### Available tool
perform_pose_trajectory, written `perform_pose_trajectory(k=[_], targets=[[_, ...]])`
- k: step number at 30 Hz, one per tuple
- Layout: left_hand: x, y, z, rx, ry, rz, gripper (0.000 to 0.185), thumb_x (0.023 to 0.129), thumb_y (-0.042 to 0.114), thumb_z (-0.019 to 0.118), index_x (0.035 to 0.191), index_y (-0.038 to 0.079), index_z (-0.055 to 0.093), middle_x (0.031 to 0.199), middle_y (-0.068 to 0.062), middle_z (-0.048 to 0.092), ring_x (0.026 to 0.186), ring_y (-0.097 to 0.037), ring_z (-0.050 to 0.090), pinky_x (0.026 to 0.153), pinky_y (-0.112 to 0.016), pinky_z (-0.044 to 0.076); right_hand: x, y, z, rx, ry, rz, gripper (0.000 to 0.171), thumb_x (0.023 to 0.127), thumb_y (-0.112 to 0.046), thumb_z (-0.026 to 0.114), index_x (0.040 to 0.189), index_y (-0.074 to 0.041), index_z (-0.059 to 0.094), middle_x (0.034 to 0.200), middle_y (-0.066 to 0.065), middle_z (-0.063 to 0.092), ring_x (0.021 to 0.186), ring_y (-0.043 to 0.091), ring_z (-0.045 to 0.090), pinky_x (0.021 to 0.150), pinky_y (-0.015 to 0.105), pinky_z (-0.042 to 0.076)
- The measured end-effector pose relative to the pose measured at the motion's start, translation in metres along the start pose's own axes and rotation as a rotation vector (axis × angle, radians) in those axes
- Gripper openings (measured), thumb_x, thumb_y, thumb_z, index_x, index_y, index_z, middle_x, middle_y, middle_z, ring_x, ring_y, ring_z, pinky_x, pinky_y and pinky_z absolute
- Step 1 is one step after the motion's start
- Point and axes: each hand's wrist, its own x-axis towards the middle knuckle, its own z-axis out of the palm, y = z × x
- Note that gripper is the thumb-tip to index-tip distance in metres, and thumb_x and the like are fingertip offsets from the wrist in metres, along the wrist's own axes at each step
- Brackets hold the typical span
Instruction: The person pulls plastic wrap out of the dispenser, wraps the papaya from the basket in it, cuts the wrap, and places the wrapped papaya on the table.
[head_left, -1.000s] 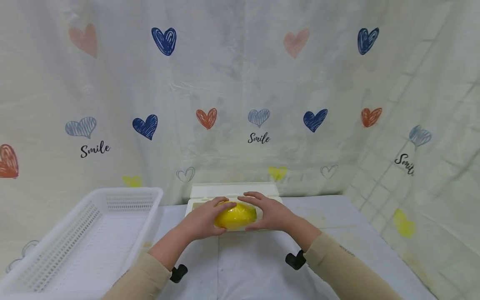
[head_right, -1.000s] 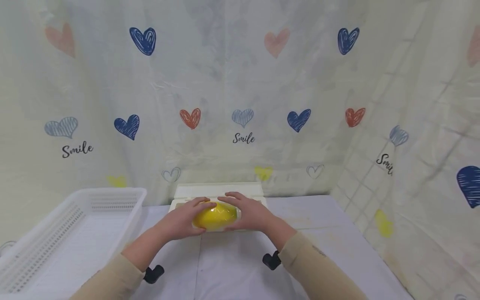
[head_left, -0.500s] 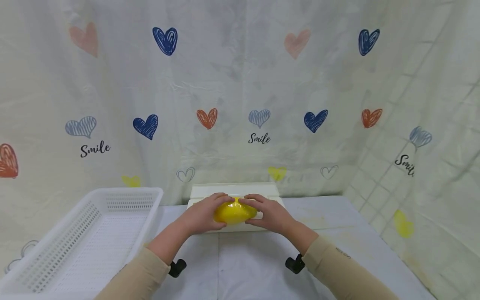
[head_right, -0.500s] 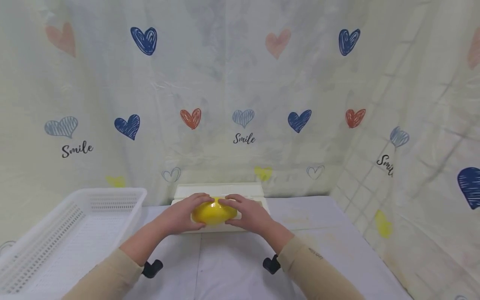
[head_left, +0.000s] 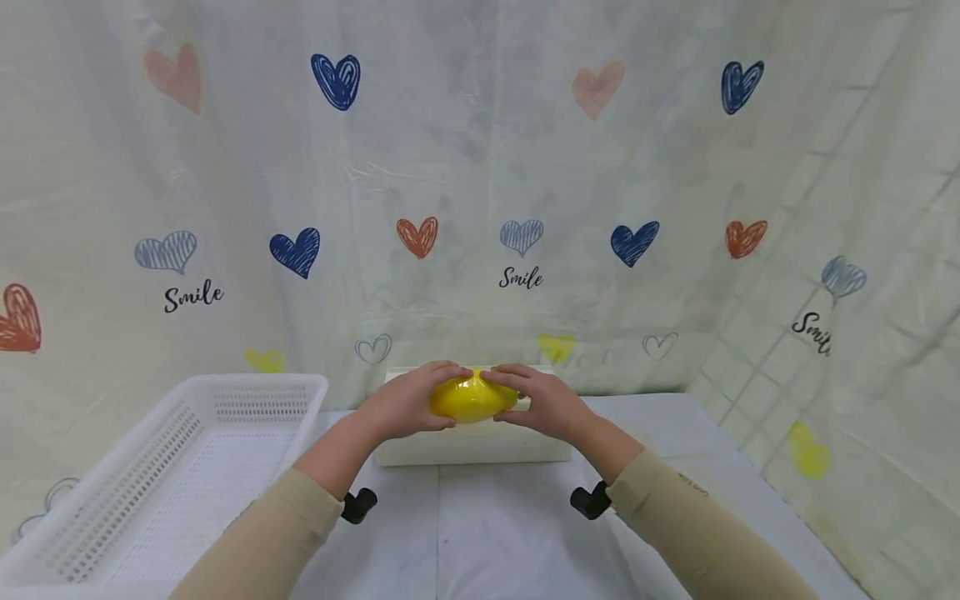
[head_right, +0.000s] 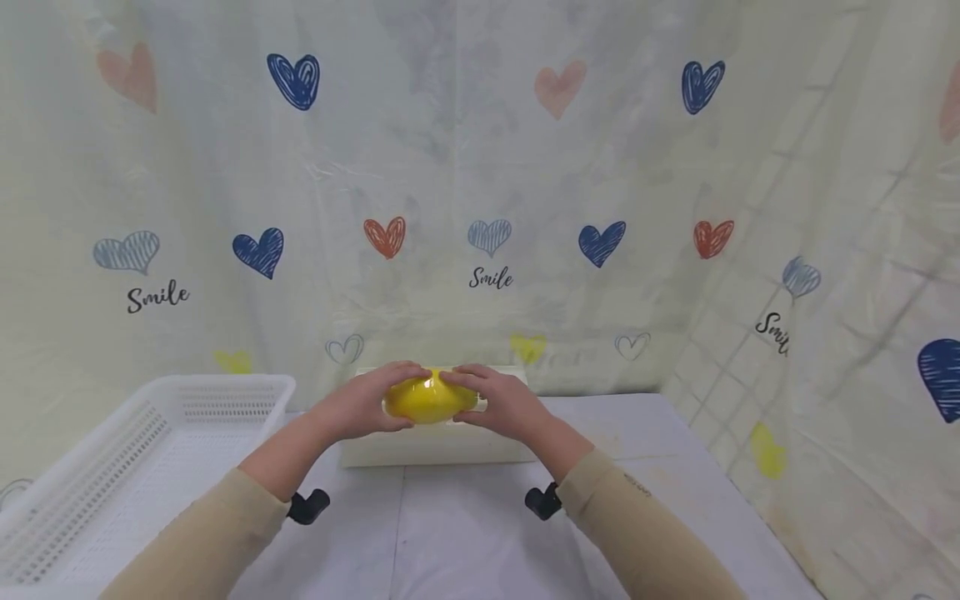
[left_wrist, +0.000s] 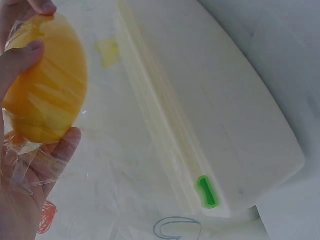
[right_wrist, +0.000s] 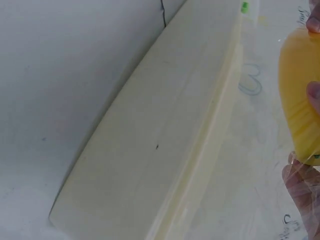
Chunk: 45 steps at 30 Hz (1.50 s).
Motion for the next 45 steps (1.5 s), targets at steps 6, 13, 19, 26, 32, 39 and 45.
perform_pose_trajectory(k=[6, 13, 19, 26, 32, 39, 45], targets=[[0.008, 0.001, -0.010, -0.014, -0.001, -0.012, 0.072, 0.082, 0.029, 0.083, 0.144, 0.034, 0.048, 0.147, 0.006, 0.046, 0.121, -0.017, 0.053, 0.098, -0.035, 0.049, 0.008, 0.001, -0.009, 0.026, 0.024, 0.002, 0.066, 0.082, -0.023, 0.083, 0.141, -0.029, 0.056, 0.135, 0.002, 0.058, 0.101, 0.019, 0.066, 0.078, 0.029, 0.057], [0.016, 0.004, -0.025, -0.020, -0.005, -0.023, 0.071, 0.082, 0.030, 0.083, 0.144, 0.035, 0.049, 0.145, 0.009, 0.048, 0.122, -0.015, 0.052, 0.098, -0.035, 0.049, 0.016, 0.000, -0.020, 0.020, 0.046, -0.016, 0.067, 0.081, -0.023, 0.083, 0.141, -0.028, 0.056, 0.136, 0.000, 0.058, 0.100, 0.016, 0.064, 0.078, 0.025, 0.056], [0.019, 0.007, -0.037, -0.031, -0.008, -0.038, 0.070, 0.082, 0.029, 0.083, 0.143, 0.036, 0.049, 0.146, 0.009, 0.048, 0.122, -0.016, 0.052, 0.098, -0.037, 0.049, 0.024, -0.002, -0.031, 0.029, 0.032, -0.014, 0.066, 0.082, -0.023, 0.082, 0.142, -0.027, 0.056, 0.136, 0.000, 0.058, 0.100, 0.017, 0.065, 0.079, 0.027, 0.057], [0.022, 0.013, -0.051, -0.070, -0.002, -0.040, 0.071, 0.081, 0.027, 0.083, 0.143, 0.037, 0.049, 0.145, 0.006, 0.048, 0.120, -0.018, 0.052, 0.096, -0.037, 0.051, 0.032, -0.006, -0.044, 0.025, 0.014, 0.019, 0.065, 0.083, -0.024, 0.081, 0.142, -0.028, 0.055, 0.137, 0.000, 0.058, 0.100, 0.017, 0.065, 0.080, 0.030, 0.057], [0.024, 0.017, -0.061, -0.080, -0.009, -0.045, 0.071, 0.082, 0.026, 0.083, 0.143, 0.037, 0.048, 0.147, 0.006, 0.047, 0.120, -0.018, 0.053, 0.095, -0.037, 0.051, 0.035, -0.007, -0.052, 0.028, 0.013, 0.035, 0.066, 0.083, -0.024, 0.082, 0.143, -0.029, 0.055, 0.138, 0.000, 0.057, 0.105, 0.019, 0.064, 0.081, 0.029, 0.057], [0.024, 0.023, -0.071, -0.068, -0.008, -0.023, 0.072, 0.082, 0.025, 0.083, 0.145, 0.033, 0.048, 0.147, 0.004, 0.048, 0.124, -0.020, 0.052, 0.098, -0.039, 0.050, 0.038, -0.012, -0.060, 0.026, 0.021, 0.027, 0.067, 0.082, -0.022, 0.082, 0.143, -0.029, 0.054, 0.138, 0.000, 0.057, 0.108, 0.020, 0.064, 0.081, 0.030, 0.057], [0.016, 0.028, -0.073, -0.085, -0.002, -0.031, 0.071, 0.080, 0.027, 0.084, 0.143, 0.034, 0.050, 0.143, 0.007, 0.051, 0.121, -0.017, 0.052, 0.096, -0.036, 0.051, 0.034, -0.018, -0.064, 0.045, -0.006, 0.036, 0.066, 0.083, -0.023, 0.082, 0.142, -0.032, 0.055, 0.136, -0.002, 0.058, 0.106, 0.018, 0.063, 0.081, 0.031, 0.057]])
